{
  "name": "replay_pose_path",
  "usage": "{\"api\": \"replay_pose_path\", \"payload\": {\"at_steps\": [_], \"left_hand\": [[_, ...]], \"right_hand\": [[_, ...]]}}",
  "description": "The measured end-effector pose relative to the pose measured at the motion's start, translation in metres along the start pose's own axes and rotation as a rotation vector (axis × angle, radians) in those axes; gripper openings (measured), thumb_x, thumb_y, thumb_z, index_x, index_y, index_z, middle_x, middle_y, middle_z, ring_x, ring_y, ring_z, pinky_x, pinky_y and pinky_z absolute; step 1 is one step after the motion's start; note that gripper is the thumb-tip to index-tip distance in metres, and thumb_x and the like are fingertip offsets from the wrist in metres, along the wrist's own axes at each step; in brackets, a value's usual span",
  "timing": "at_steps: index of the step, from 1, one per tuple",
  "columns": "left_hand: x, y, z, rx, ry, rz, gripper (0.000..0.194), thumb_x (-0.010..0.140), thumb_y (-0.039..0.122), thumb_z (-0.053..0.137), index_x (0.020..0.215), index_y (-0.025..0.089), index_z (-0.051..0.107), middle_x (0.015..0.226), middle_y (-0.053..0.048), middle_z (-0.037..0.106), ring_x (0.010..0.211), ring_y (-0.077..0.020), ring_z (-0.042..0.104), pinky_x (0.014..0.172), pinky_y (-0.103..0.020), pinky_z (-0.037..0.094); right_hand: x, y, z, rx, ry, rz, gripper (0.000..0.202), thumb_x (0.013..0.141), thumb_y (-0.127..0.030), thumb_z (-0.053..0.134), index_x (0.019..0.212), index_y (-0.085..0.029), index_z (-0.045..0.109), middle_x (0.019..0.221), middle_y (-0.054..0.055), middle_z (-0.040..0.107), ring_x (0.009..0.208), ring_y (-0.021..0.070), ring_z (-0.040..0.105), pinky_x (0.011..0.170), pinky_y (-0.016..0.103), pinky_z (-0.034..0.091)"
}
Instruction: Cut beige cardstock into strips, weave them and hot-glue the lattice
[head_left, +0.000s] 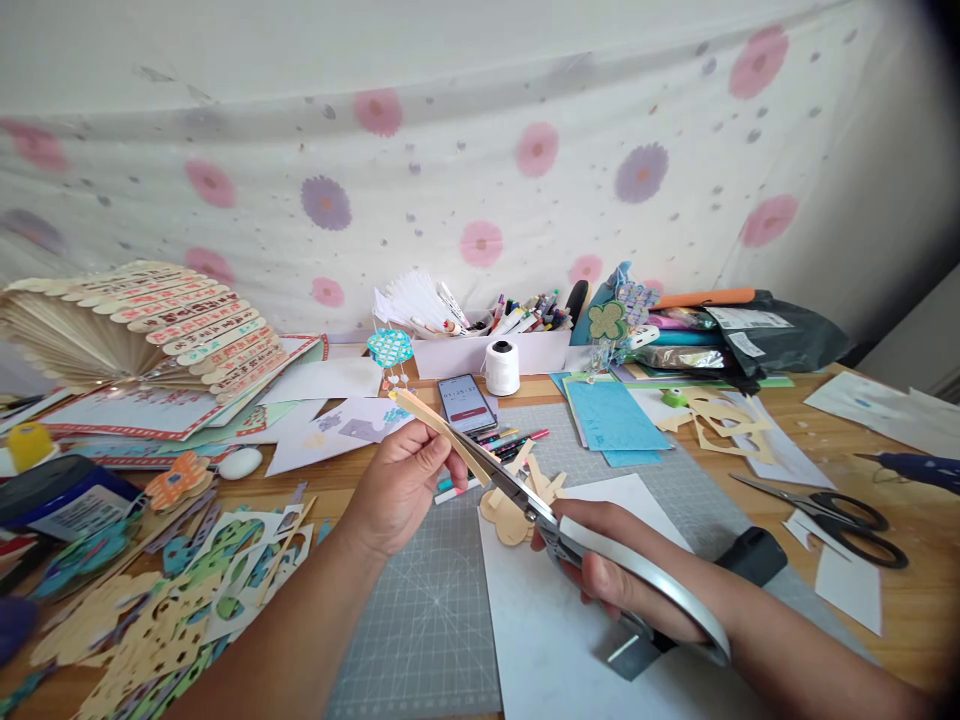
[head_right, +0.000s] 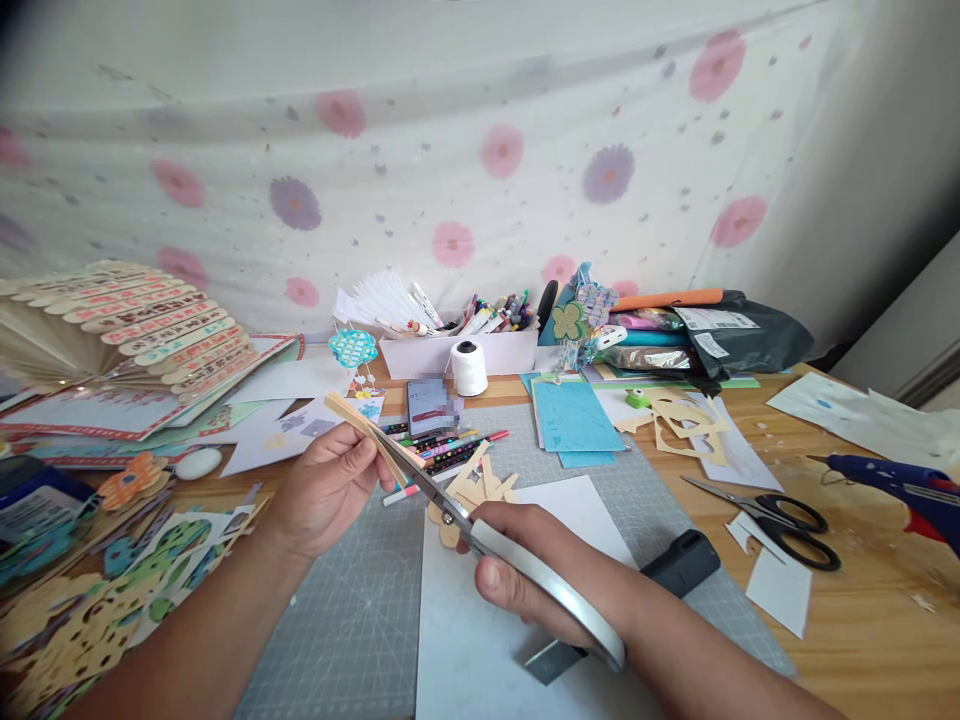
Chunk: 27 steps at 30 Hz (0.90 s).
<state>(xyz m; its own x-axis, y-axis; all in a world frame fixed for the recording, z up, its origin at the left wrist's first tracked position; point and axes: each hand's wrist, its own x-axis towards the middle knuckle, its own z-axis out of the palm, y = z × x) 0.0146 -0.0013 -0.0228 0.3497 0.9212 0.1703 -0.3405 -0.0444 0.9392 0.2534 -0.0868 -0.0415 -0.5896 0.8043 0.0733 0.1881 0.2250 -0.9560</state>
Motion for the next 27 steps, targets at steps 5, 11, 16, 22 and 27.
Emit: {"api": "replay_pose_path", "payload": {"at_steps": [5,11,16,22,27], "left_hand": [[-0.0005,-0.0013,0.0005,0.010,-0.008,-0.002,0.031,0.072,0.042,0.082,0.068,0.015,0.066,0.057,-0.002,0.066,0.053,-0.0118,0.057,0.056,-0.023,0.046],[-0.0014,-0.0008,0.0013,0.022,-0.014,-0.001,0.031,0.072,0.042,0.082,0.070,0.015,0.067,0.057,-0.002,0.066,0.055,-0.0130,0.057,0.058,-0.024,0.046],[-0.0019,-0.0004,0.0030,0.026,-0.009,0.017,0.029,0.073,0.040,0.081,0.069,0.014,0.067,0.057,-0.004,0.067,0.055,-0.0146,0.058,0.058,-0.026,0.046],[-0.0006,-0.0009,0.0026,0.008,0.004,0.031,0.026,0.072,0.036,0.083,0.072,0.013,0.072,0.066,-0.006,0.070,0.063,-0.0166,0.061,0.064,-0.029,0.050],[0.0042,0.0033,0.0019,-0.072,0.068,0.079,0.032,0.063,0.034,0.089,0.084,0.014,0.075,0.075,-0.004,0.070,0.067,-0.0136,0.059,0.063,-0.025,0.049]], "right_hand": [[0.0016,-0.0022,0.0017,-0.044,0.008,-0.009,0.067,0.088,-0.074,0.039,0.108,-0.014,0.057,0.070,-0.001,0.049,0.052,0.0097,0.044,0.045,0.019,0.037],[0.0022,-0.0044,0.0007,-0.096,0.028,-0.043,0.062,0.089,-0.072,0.039,0.107,-0.015,0.058,0.084,0.005,0.058,0.067,0.0154,0.055,0.059,0.025,0.047],[0.0032,-0.0034,0.0006,-0.120,0.067,-0.112,0.058,0.092,-0.068,0.039,0.105,-0.015,0.060,0.096,0.009,0.063,0.087,0.0216,0.058,0.080,0.033,0.048],[0.0046,-0.0033,0.0006,-0.096,0.055,-0.080,0.059,0.091,-0.069,0.040,0.103,-0.014,0.060,0.078,0.002,0.052,0.065,0.0141,0.048,0.062,0.026,0.043],[0.0049,-0.0038,-0.0013,-0.055,0.035,-0.078,0.061,0.091,-0.070,0.039,0.103,-0.014,0.059,0.070,-0.001,0.046,0.060,0.0123,0.043,0.055,0.023,0.037]]}}
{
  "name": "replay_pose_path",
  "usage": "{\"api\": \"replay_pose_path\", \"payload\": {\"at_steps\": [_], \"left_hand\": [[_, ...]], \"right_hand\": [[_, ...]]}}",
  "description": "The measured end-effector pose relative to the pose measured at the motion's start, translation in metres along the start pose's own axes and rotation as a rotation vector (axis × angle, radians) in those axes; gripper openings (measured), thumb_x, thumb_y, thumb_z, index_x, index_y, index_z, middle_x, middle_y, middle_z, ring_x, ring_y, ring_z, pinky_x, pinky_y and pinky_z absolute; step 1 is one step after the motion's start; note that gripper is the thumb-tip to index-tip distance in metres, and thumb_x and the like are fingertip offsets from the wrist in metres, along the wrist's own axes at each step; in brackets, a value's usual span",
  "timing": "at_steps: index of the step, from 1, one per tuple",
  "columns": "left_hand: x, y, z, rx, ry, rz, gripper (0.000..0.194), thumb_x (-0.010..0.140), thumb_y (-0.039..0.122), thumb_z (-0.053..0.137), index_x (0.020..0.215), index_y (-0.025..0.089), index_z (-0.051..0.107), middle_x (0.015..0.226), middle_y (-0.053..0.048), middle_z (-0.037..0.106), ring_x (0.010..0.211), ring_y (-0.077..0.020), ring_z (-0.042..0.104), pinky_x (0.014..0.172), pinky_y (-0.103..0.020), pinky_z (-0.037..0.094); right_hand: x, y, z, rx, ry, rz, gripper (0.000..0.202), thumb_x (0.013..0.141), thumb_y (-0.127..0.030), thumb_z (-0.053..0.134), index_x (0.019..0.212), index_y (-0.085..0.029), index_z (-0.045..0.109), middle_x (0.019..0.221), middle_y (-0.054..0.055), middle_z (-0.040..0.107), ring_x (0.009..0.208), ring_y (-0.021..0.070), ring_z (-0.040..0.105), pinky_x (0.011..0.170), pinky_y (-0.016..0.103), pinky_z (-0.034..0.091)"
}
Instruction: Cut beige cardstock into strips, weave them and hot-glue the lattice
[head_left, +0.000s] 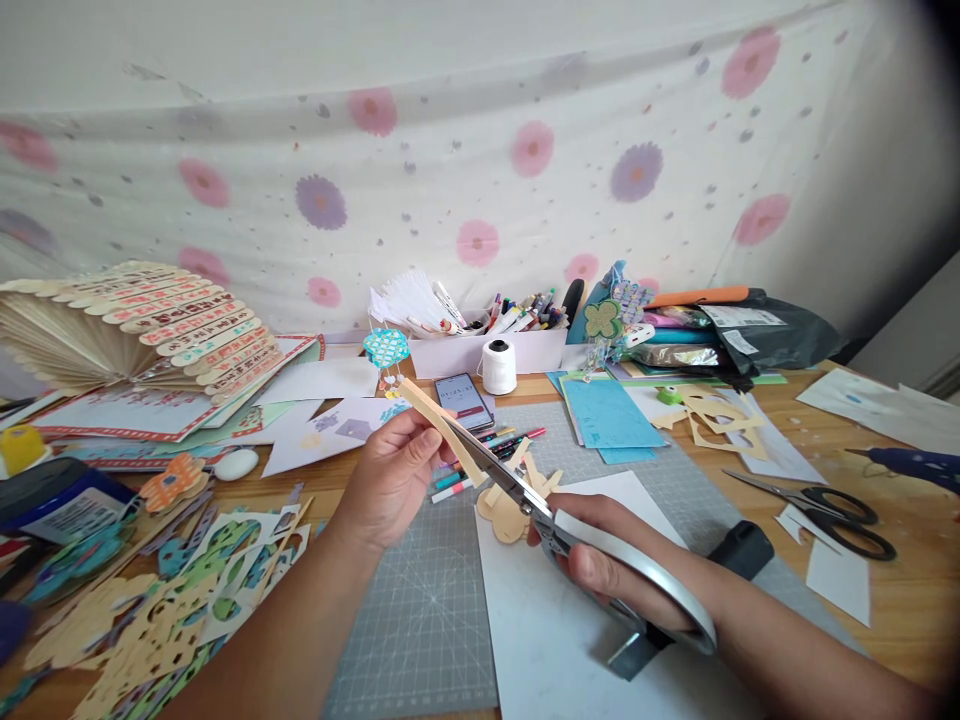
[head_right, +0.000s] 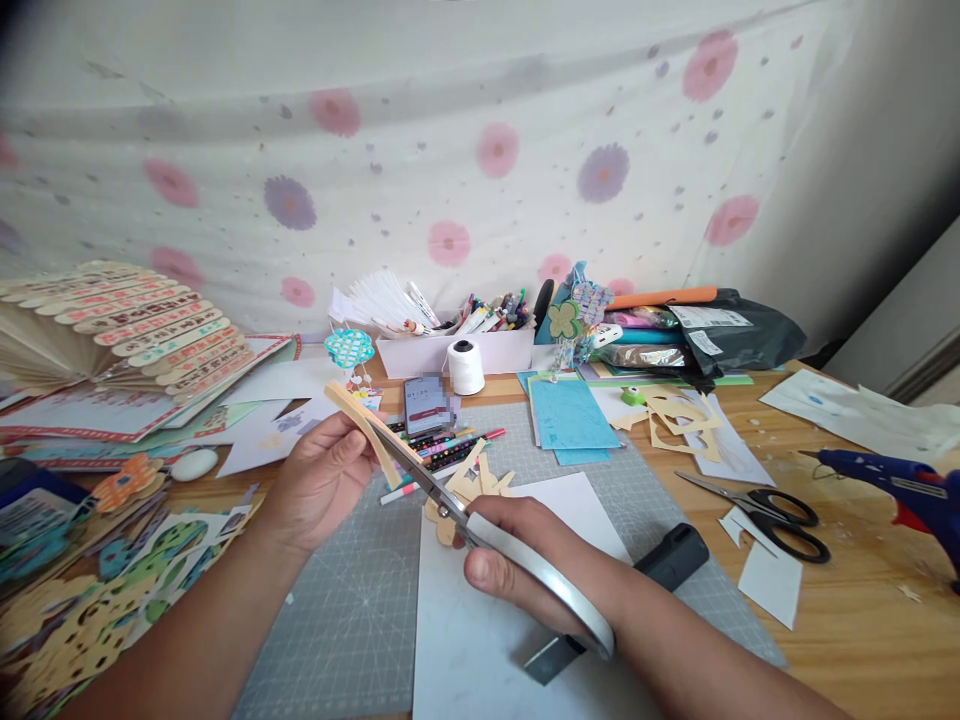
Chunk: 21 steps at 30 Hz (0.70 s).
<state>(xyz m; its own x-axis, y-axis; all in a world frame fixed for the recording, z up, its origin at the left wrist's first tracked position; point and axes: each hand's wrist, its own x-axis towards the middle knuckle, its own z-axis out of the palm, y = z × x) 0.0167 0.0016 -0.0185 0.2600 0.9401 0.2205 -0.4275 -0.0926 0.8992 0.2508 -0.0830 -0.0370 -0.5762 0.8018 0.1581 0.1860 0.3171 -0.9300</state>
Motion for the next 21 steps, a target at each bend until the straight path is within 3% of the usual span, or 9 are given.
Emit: {"api": "replay_pose_path", "payload": {"at_steps": [3,8,16,21], "left_hand": [[0.0024,0.0024,-0.0001,-0.064,0.057,0.033,0.029,0.061,0.033,0.090,0.076,0.016,0.072,0.067,0.001,0.064,0.062,-0.0092,0.054,0.056,-0.020,0.045],[0.0023,0.0030,0.0001,-0.105,0.112,0.028,0.025,0.063,0.026,0.089,0.070,0.015,0.067,0.062,0.002,0.061,0.059,-0.0077,0.053,0.052,-0.017,0.043],[0.0007,0.0043,-0.0012,-0.090,0.069,0.000,0.029,0.064,0.027,0.087,0.066,0.015,0.062,0.057,0.003,0.060,0.054,-0.0071,0.051,0.053,-0.018,0.044],[0.0010,0.0046,-0.0040,-0.064,0.053,-0.002,0.029,0.065,0.028,0.087,0.063,0.014,0.062,0.056,0.002,0.060,0.053,-0.0075,0.051,0.054,-0.019,0.044]], "right_hand": [[-0.0002,-0.0005,-0.0006,-0.027,0.006,0.003,0.062,0.090,-0.071,0.039,0.101,-0.014,0.060,0.074,0.001,0.047,0.065,0.0135,0.044,0.057,0.024,0.038],[-0.0010,0.0024,0.0004,0.005,-0.036,0.040,0.063,0.091,-0.070,0.039,0.106,-0.013,0.058,0.070,-0.001,0.043,0.057,0.0110,0.040,0.048,0.021,0.032],[0.0012,0.0017,0.0007,-0.047,-0.003,0.041,0.065,0.087,-0.075,0.041,0.099,-0.014,0.060,0.078,0.002,0.051,0.070,0.0154,0.047,0.062,0.025,0.038],[0.0003,0.0020,-0.0017,-0.039,-0.018,0.041,0.068,0.086,-0.077,0.039,0.100,-0.014,0.060,0.077,0.001,0.049,0.065,0.0130,0.042,0.059,0.025,0.036]]}}
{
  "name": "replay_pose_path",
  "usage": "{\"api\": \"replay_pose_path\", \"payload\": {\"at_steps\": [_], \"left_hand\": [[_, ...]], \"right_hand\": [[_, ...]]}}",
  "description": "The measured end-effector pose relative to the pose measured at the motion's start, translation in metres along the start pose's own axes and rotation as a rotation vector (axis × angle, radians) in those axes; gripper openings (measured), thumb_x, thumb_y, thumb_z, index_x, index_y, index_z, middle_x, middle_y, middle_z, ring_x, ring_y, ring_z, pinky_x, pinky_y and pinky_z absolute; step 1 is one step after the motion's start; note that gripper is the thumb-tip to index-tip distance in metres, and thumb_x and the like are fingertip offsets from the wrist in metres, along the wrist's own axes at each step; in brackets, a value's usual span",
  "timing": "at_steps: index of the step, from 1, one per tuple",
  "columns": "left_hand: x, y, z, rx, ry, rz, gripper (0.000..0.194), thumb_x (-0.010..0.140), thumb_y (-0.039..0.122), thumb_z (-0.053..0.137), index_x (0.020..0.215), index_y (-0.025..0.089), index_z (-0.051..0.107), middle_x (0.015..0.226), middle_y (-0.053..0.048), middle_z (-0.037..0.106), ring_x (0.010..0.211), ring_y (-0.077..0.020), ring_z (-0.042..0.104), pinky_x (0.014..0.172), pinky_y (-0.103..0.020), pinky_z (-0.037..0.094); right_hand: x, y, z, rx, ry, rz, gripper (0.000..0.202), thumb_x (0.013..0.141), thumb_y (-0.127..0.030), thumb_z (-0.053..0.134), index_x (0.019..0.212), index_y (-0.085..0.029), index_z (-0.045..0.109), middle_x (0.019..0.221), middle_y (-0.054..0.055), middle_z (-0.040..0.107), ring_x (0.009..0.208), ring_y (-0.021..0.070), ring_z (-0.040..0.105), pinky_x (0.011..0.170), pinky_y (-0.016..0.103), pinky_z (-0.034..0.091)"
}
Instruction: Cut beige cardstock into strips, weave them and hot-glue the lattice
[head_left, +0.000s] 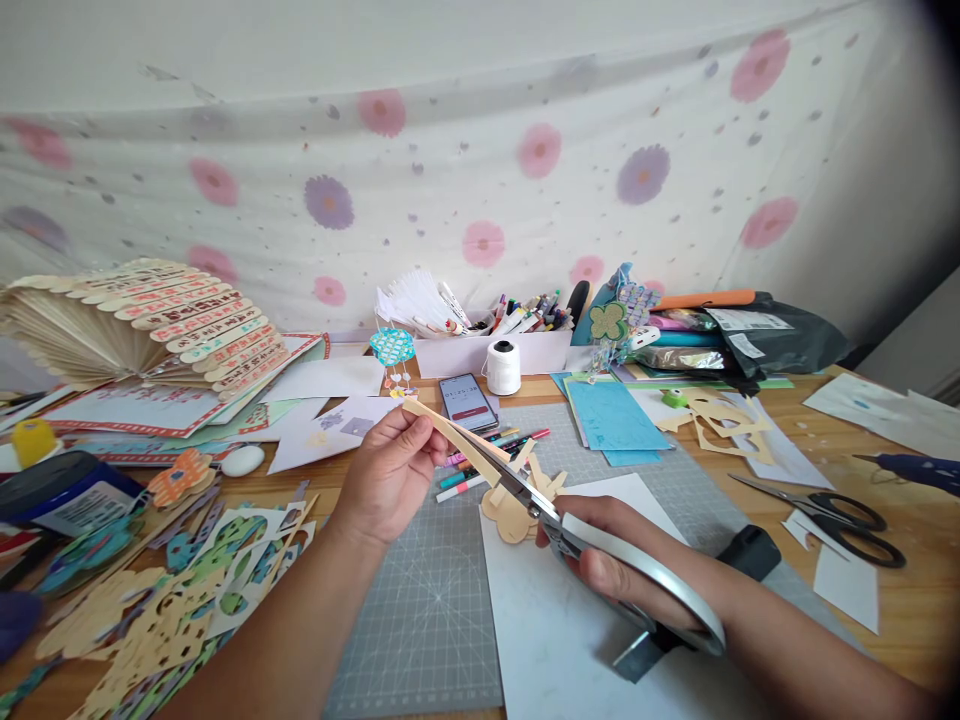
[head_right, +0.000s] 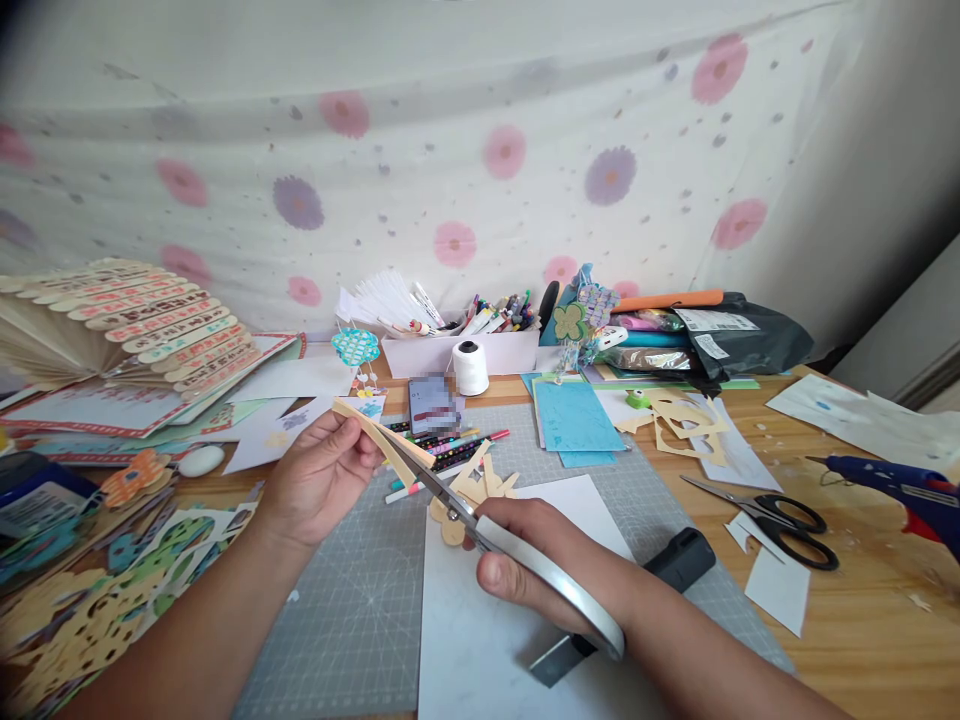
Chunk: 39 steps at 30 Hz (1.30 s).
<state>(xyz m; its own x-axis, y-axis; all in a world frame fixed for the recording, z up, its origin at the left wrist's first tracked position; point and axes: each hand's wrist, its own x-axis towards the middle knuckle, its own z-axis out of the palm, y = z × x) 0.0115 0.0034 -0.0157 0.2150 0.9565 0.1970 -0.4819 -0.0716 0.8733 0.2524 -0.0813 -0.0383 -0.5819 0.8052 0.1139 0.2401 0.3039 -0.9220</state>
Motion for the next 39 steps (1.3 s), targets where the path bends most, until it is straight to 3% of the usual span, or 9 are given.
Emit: {"api": "replay_pose_path", "payload": {"at_steps": [4,10,17,21,27,34,39], "left_hand": [[0.0006,-0.0016,-0.0005,0.028,-0.008,-0.007,0.028,0.064,0.029,0.088,0.064,0.013,0.065,0.056,0.000,0.062,0.053,-0.0084,0.053,0.055,-0.020,0.044],[-0.0002,-0.0025,-0.0004,0.050,-0.033,-0.025,0.026,0.067,0.030,0.086,0.065,0.014,0.065,0.056,0.000,0.061,0.053,-0.0095,0.053,0.055,-0.022,0.045],[-0.0003,-0.0017,-0.0005,0.056,-0.043,-0.039,0.027,0.066,0.031,0.086,0.063,0.014,0.065,0.055,0.000,0.061,0.054,-0.0099,0.054,0.055,-0.021,0.044],[-0.0011,-0.0035,-0.0001,0.065,-0.044,-0.057,0.029,0.064,0.031,0.088,0.060,0.014,0.065,0.055,-0.001,0.063,0.055,-0.0106,0.056,0.056,-0.022,0.046],[-0.0019,-0.0038,0.0009,0.065,-0.054,-0.068,0.028,0.065,0.031,0.088,0.063,0.014,0.066,0.056,-0.001,0.064,0.055,-0.0100,0.055,0.055,-0.021,0.046],[-0.0023,-0.0012,0.0016,0.072,-0.071,-0.082,0.028,0.063,0.031,0.089,0.061,0.014,0.066,0.055,-0.001,0.065,0.051,-0.0094,0.054,0.052,-0.020,0.044],[-0.0018,-0.0016,0.0007,0.080,-0.087,-0.095,0.028,0.062,0.031,0.089,0.062,0.013,0.067,0.055,-0.002,0.065,0.051,-0.0098,0.056,0.051,-0.019,0.045]], "right_hand": [[-0.0010,0.0028,-0.0003,0.055,-0.039,-0.011,0.071,0.086,-0.078,0.037,0.106,-0.013,0.058,0.074,0.000,0.047,0.059,0.0114,0.040,0.054,0.023,0.036],[-0.0008,-0.0014,0.0010,-0.053,0.033,-0.021,0.066,0.088,-0.075,0.038,0.101,-0.015,0.060,0.084,0.004,0.055,0.074,0.0174,0.049,0.069,0.028,0.042],[0.0008,0.0013,0.0004,-0.026,0.005,-0.016,0.068,0.088,-0.076,0.036,0.101,-0.014,0.060,0.077,0.002,0.053,0.069,0.0161,0.048,0.066,0.028,0.043],[-0.0003,0.0015,0.0002,-0.035,0.029,-0.067,0.063,0.091,-0.071,0.037,0.105,-0.014,0.060,0.092,0.008,0.059,0.083,0.0206,0.054,0.075,0.032,0.044],[0.0002,-0.0017,0.0013,-0.015,0.003,-0.003,0.060,0.089,-0.070,0.042,0.100,-0.014,0.060,0.075,0.001,0.049,0.064,0.0135,0.044,0.060,0.026,0.039],[-0.0014,0.0000,0.0016,-0.046,0.054,-0.054,0.059,0.092,-0.067,0.040,0.102,-0.013,0.062,0.090,0.008,0.061,0.080,0.0197,0.055,0.071,0.029,0.043],[-0.0015,0.0004,0.0034,-0.009,0.051,-0.044,0.061,0.090,-0.070,0.041,0.103,-0.014,0.063,0.088,0.006,0.058,0.078,0.0181,0.052,0.071,0.029,0.042]]}}
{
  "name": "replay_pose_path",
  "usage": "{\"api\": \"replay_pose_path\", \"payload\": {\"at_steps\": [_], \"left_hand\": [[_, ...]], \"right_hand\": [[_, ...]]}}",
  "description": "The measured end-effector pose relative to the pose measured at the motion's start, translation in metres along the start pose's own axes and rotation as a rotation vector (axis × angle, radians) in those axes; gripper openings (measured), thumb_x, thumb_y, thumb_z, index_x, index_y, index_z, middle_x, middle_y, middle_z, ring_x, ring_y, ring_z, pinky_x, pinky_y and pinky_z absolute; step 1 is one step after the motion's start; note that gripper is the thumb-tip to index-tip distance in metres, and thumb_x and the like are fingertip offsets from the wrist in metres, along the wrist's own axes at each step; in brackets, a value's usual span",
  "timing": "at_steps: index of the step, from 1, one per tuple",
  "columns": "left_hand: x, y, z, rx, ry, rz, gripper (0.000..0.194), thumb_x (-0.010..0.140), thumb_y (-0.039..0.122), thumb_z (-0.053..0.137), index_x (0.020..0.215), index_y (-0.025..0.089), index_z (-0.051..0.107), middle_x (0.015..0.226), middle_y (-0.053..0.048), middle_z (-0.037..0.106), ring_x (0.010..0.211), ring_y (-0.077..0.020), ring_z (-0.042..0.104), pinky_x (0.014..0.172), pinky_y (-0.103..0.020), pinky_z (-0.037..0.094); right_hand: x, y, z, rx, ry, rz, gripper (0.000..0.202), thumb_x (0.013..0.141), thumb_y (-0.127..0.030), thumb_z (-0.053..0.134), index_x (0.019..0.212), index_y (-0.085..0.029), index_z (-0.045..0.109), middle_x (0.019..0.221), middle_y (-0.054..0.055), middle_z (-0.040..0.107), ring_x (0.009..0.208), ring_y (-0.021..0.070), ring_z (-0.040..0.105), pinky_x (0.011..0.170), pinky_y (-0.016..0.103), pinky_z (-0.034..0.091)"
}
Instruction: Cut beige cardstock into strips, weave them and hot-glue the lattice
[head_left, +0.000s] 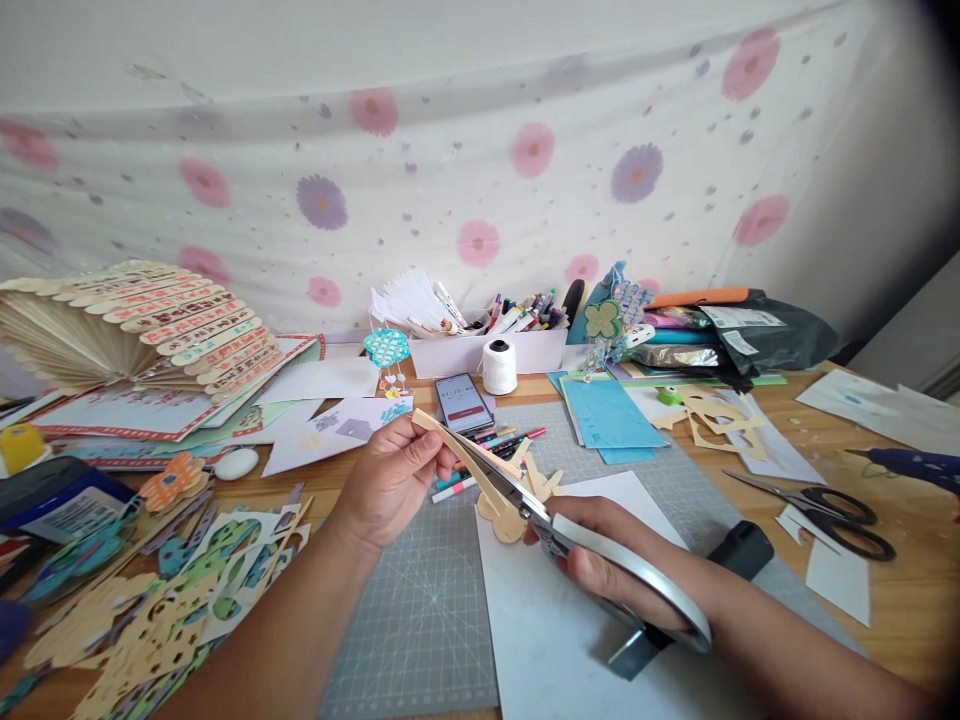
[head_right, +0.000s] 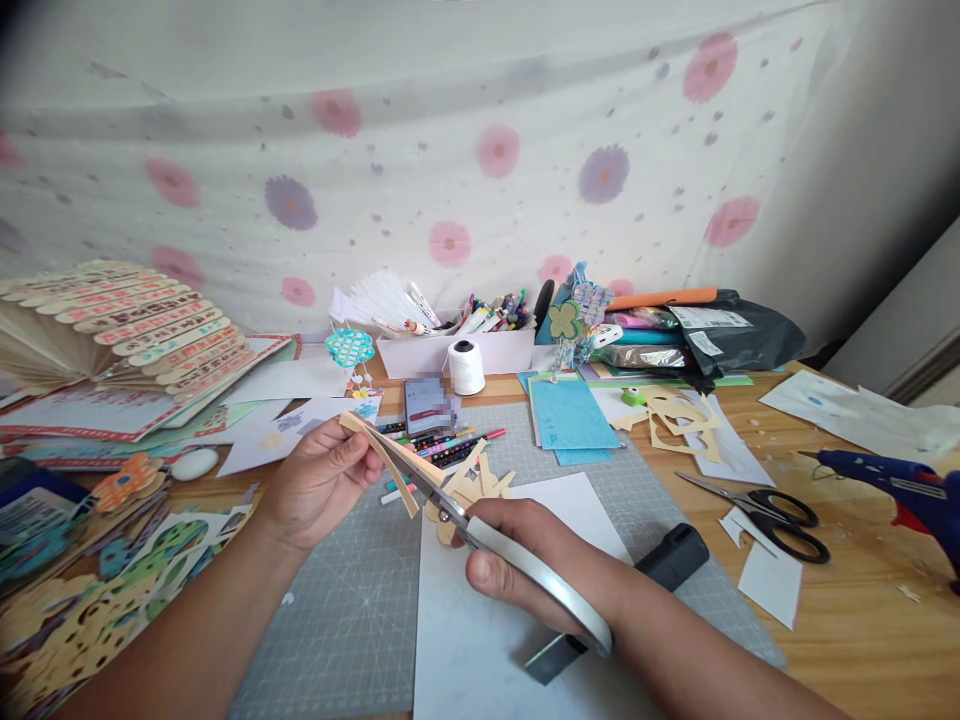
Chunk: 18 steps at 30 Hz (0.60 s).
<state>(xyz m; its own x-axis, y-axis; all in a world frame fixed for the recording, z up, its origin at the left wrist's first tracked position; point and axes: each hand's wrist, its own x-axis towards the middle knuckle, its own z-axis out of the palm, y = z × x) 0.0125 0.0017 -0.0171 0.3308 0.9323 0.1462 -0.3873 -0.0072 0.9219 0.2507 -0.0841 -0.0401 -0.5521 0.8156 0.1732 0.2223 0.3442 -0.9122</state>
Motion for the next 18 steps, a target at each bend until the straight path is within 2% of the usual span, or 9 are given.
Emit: {"api": "replay_pose_path", "payload": {"at_steps": [4,9,14,18], "left_hand": [[0.0003,-0.0007,-0.0002,0.001,-0.001,-0.005,0.027,0.063,0.031,0.089,0.064,0.014,0.068,0.055,-0.001,0.066,0.051,-0.0094,0.056,0.052,-0.019,0.047],[0.0003,0.0000,-0.0005,0.007,-0.017,-0.004,0.029,0.062,0.033,0.089,0.062,0.014,0.068,0.055,-0.001,0.065,0.052,-0.0094,0.056,0.052,-0.018,0.047],[0.0004,-0.0013,-0.0010,0.016,-0.016,-0.010,0.029,0.063,0.032,0.090,0.063,0.014,0.068,0.056,-0.002,0.067,0.052,-0.0097,0.058,0.051,-0.018,0.047],[-0.0004,-0.0018,-0.0008,0.018,-0.018,-0.015,0.029,0.063,0.033,0.090,0.063,0.014,0.068,0.056,-0.002,0.067,0.052,-0.0098,0.058,0.051,-0.018,0.048]], "right_hand": [[0.0025,-0.0031,0.0002,0.038,-0.033,0.048,0.063,0.087,-0.074,0.044,0.099,-0.014,0.060,0.076,0.000,0.048,0.069,0.0143,0.043,0.064,0.025,0.038],[0.0004,-0.0043,0.0001,0.008,-0.013,0.020,0.060,0.089,-0.071,0.043,0.100,-0.014,0.060,0.080,0.002,0.050,0.071,0.0147,0.045,0.065,0.025,0.038],[-0.0009,0.0002,0.0000,0.060,-0.065,0.040,0.063,0.091,-0.071,0.037,0.104,-0.013,0.059,0.070,-0.001,0.044,0.058,0.0116,0.040,0.053,0.023,0.035],[0.0016,-0.0016,-0.0001,0.017,-0.038,0.029,0.060,0.090,-0.071,0.040,0.099,-0.015,0.059,0.077,0.000,0.047,0.067,0.0132,0.042,0.060,0.024,0.036]]}}
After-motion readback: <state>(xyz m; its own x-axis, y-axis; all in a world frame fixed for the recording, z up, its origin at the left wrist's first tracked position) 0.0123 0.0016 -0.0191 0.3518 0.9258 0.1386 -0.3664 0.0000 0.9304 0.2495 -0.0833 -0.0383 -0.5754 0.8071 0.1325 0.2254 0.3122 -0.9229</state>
